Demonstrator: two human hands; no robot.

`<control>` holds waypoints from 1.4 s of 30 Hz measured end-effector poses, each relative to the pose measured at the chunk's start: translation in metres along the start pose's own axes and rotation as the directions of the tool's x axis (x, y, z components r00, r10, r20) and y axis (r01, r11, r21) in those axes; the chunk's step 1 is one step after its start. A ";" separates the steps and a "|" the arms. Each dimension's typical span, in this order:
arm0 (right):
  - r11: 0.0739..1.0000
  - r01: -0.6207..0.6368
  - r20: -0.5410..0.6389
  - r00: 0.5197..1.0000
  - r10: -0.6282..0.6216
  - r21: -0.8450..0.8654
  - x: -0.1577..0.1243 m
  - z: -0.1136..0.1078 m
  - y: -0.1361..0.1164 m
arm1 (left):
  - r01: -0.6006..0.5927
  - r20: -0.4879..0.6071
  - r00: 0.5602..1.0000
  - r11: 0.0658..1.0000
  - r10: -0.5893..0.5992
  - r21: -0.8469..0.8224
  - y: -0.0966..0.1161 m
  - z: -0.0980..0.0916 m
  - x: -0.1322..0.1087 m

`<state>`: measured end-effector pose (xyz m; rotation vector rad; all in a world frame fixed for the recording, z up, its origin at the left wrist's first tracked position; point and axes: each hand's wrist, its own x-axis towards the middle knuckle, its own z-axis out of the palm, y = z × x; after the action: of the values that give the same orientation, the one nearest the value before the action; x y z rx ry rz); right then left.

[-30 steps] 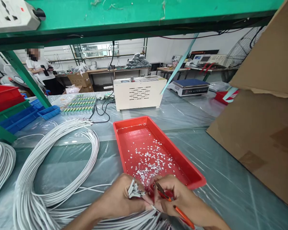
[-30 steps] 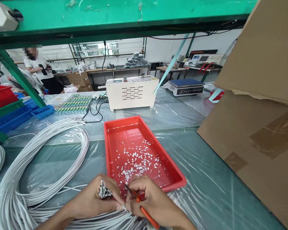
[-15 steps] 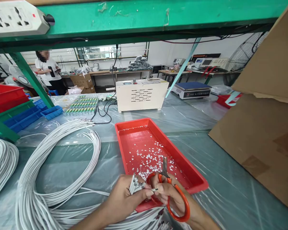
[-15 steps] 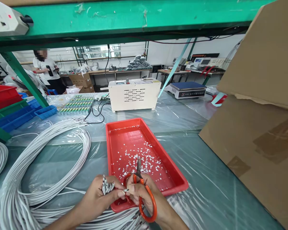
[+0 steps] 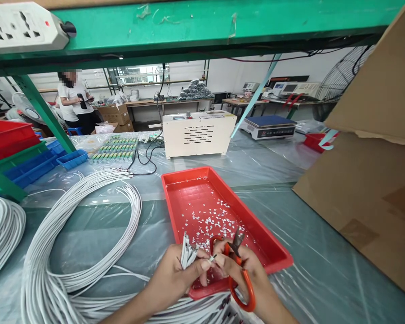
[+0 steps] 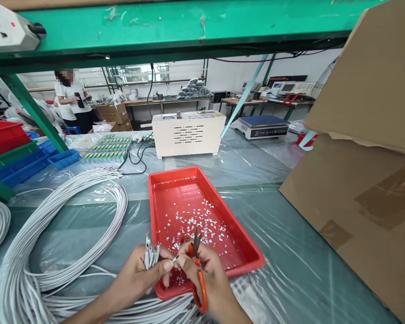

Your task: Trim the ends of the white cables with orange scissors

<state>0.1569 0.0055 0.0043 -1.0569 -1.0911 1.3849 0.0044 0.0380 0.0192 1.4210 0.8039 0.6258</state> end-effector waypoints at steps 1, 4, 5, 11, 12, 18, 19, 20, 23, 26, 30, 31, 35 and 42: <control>0.997 0.037 -0.013 0.999 -0.038 -0.069 -0.001 -0.001 -0.002 | 0.003 0.015 1.000 1.000 -0.004 0.009 0.001 -0.001 0.000; 0.929 0.178 0.004 0.982 -0.188 -0.325 -0.003 -0.004 -0.010 | 0.002 0.072 0.997 0.998 -0.006 0.062 0.005 -0.003 0.001; 0.896 0.217 0.029 0.974 -0.223 -0.389 -0.003 -0.005 -0.012 | -0.007 0.065 0.998 0.996 0.001 0.091 0.006 -0.004 0.000; 0.878 0.172 0.036 0.984 -0.175 -0.447 -0.005 0.004 -0.009 | -0.170 -0.142 0.961 0.911 0.238 0.377 0.012 -0.003 -0.004; 0.880 0.159 0.014 0.985 -0.171 -0.448 -0.005 0.007 -0.007 | -0.190 -0.151 0.951 0.896 0.270 0.402 0.012 -0.003 -0.004; 0.887 0.155 -0.021 0.983 -0.183 -0.435 -0.002 0.006 -0.007 | -0.082 -0.162 0.980 0.977 0.115 0.196 0.008 -0.008 0.000; 0.875 0.163 -0.048 0.977 -0.207 -0.455 0.000 0.002 -0.008 | -0.045 -0.138 0.988 0.988 0.065 0.145 0.006 -0.009 0.001; 0.853 0.170 -0.075 0.969 -0.236 -0.493 0.002 -0.002 -0.008 | -0.012 -0.109 0.994 0.995 0.023 0.098 0.005 -0.009 0.002; 0.710 0.182 -0.090 0.940 -0.328 -0.680 0.009 -0.013 -0.006 | 0.034 -0.050 0.998 0.999 -0.034 -0.007 0.005 -0.009 0.004; 0.520 0.194 -0.021 0.925 -0.380 -0.831 0.015 -0.023 -0.001 | 0.056 -0.026 0.998 0.996 -0.058 -0.065 0.008 -0.009 0.004; 0.320 0.148 0.012 0.920 -0.392 -0.936 0.019 -0.029 0.001 | 0.080 -0.005 0.997 0.991 -0.081 -0.107 0.010 -0.009 0.004; 0.285 0.124 0.002 0.918 -0.396 -0.951 0.020 -0.030 0.000 | 0.083 0.002 0.997 0.989 -0.083 -0.121 0.010 -0.009 0.005; 0.280 0.096 -0.028 0.912 -0.408 -0.955 0.021 -0.033 0.000 | 0.106 0.036 0.994 0.977 -0.101 -0.184 0.010 -0.010 0.006; 0.723 0.211 -0.044 0.947 -0.317 -0.658 0.013 -0.019 -0.006 | 0.170 0.096 0.984 0.947 -0.149 -0.271 0.001 -0.004 0.006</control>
<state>0.1759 0.0199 0.0060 -1.3994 -1.5915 0.6682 0.0047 0.0448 0.0195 1.1041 0.7328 0.5348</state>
